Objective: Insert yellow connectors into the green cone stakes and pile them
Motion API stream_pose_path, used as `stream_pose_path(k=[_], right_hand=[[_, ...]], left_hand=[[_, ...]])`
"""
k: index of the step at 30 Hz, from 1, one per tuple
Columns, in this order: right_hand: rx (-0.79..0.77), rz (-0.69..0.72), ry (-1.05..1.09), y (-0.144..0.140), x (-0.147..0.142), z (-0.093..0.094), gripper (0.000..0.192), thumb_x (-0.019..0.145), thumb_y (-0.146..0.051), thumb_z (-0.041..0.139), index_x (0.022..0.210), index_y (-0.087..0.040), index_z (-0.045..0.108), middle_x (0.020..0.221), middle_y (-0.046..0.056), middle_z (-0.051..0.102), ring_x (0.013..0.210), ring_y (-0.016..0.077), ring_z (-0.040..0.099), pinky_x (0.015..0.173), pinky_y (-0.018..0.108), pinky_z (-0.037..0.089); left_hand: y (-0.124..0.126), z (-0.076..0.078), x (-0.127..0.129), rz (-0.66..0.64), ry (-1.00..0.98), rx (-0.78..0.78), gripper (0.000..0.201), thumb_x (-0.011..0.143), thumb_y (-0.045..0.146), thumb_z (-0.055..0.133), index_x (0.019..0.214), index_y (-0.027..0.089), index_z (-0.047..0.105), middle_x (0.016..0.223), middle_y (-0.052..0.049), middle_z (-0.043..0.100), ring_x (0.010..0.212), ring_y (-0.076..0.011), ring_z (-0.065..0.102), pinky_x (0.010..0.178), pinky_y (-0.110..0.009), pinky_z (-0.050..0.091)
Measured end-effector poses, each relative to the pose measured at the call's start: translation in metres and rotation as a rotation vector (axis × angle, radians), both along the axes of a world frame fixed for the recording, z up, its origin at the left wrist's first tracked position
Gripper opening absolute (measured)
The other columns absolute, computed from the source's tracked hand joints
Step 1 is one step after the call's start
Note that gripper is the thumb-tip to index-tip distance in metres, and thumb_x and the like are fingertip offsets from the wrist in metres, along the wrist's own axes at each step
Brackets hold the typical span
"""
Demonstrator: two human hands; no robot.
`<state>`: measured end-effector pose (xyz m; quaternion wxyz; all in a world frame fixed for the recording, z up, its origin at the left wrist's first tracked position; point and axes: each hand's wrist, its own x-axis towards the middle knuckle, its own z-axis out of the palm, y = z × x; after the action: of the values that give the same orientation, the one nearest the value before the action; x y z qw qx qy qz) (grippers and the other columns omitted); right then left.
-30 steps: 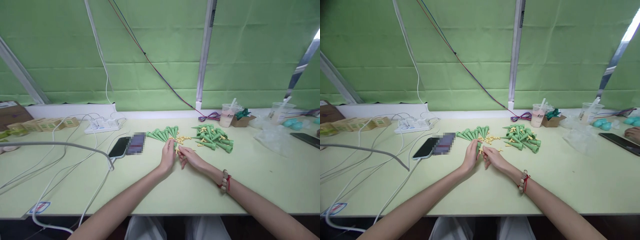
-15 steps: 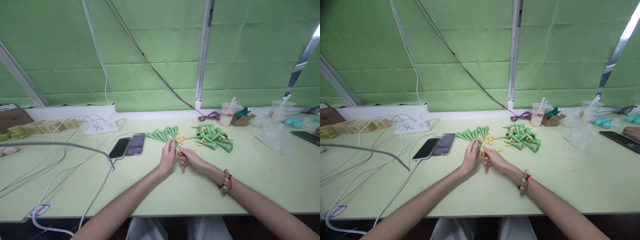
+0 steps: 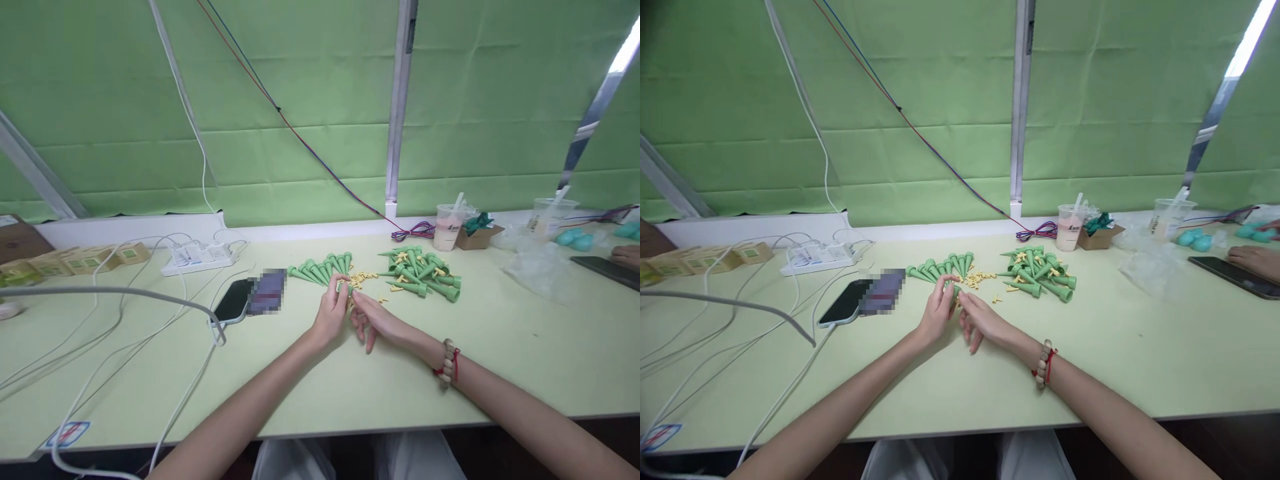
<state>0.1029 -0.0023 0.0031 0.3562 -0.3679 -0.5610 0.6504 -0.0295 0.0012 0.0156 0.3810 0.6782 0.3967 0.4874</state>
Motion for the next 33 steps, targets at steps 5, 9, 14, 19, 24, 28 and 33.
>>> stream_pose_path(k=[5,9,14,19,24,28,33], right_hand=[[0.322,-0.14,-0.18,0.001,0.008,0.005,0.037,0.083,-0.059,0.043,0.087,-0.022,0.045,0.071,-0.003,0.049,0.044,0.0084,0.051,0.035,0.02,0.042],[0.758,-0.194,-0.439,0.001,0.015,0.009,0.029,0.088,-0.045,0.044,0.073,-0.02,0.047,0.068,-0.002,0.049,0.054,0.0104,0.045,0.052,0.024,0.037],[0.803,-0.199,-0.469,-0.002,0.012,0.007,0.032,0.091,-0.037,0.038,0.064,-0.02,0.038,0.061,-0.004,0.04,0.057,0.0115,0.037,0.057,0.026,0.029],[0.477,-0.107,-0.154,-0.007,0.003,0.007,0.036,0.087,-0.044,0.043,0.061,-0.02,0.034,0.058,-0.005,0.034,0.053,0.0097,0.029,0.051,0.024,0.023],[-0.154,0.1,0.211,-0.005,0.001,0.009,0.035,0.08,-0.044,0.051,0.063,-0.02,0.032,0.055,-0.008,0.025,0.046,0.0062,0.018,0.043,0.021,0.012],[-0.344,0.164,0.33,-0.005,0.002,0.011,0.034,0.079,-0.04,0.054,0.062,-0.019,0.033,0.054,-0.009,0.023,0.044,0.0043,0.019,0.04,0.017,0.013],[-0.064,0.03,0.11,-0.007,-0.003,0.004,0.037,0.084,-0.054,0.044,0.071,-0.02,0.037,0.055,-0.008,0.034,0.039,0.0048,0.029,0.036,0.017,0.02]], left_hand=[[0.004,-0.001,0.003,-0.005,-0.126,-0.19,0.031,0.088,0.049,0.033,0.101,0.023,0.044,0.055,0.008,0.037,0.039,-0.0064,0.029,0.041,-0.019,0.026],[0.008,-0.001,0.003,0.053,-0.206,-0.221,0.026,0.089,0.043,0.031,0.093,0.022,0.047,0.056,0.007,0.033,0.037,-0.0059,0.026,0.038,-0.019,0.023],[0.004,0.003,0.002,0.078,-0.139,-0.113,0.03,0.09,0.044,0.03,0.088,0.02,0.048,0.056,0.007,0.032,0.04,-0.006,0.025,0.04,-0.02,0.024],[0.0,-0.002,0.001,0.088,-0.125,0.012,0.036,0.09,0.05,0.028,0.09,0.021,0.048,0.056,0.006,0.032,0.044,-0.0077,0.028,0.043,-0.021,0.025],[0.002,-0.01,-0.004,0.081,-0.052,0.15,0.037,0.091,0.05,0.024,0.094,0.021,0.046,0.047,0.008,0.024,0.042,-0.01,0.025,0.044,-0.023,0.022],[0.004,-0.011,-0.008,0.079,0.021,0.237,0.036,0.091,0.048,0.024,0.097,0.02,0.047,0.044,0.009,0.026,0.04,-0.0106,0.025,0.045,-0.024,0.021],[0.003,-0.006,-0.005,0.096,0.011,0.151,0.036,0.091,0.049,0.024,0.1,0.021,0.044,0.047,0.008,0.029,0.042,-0.0105,0.029,0.045,-0.024,0.025]])
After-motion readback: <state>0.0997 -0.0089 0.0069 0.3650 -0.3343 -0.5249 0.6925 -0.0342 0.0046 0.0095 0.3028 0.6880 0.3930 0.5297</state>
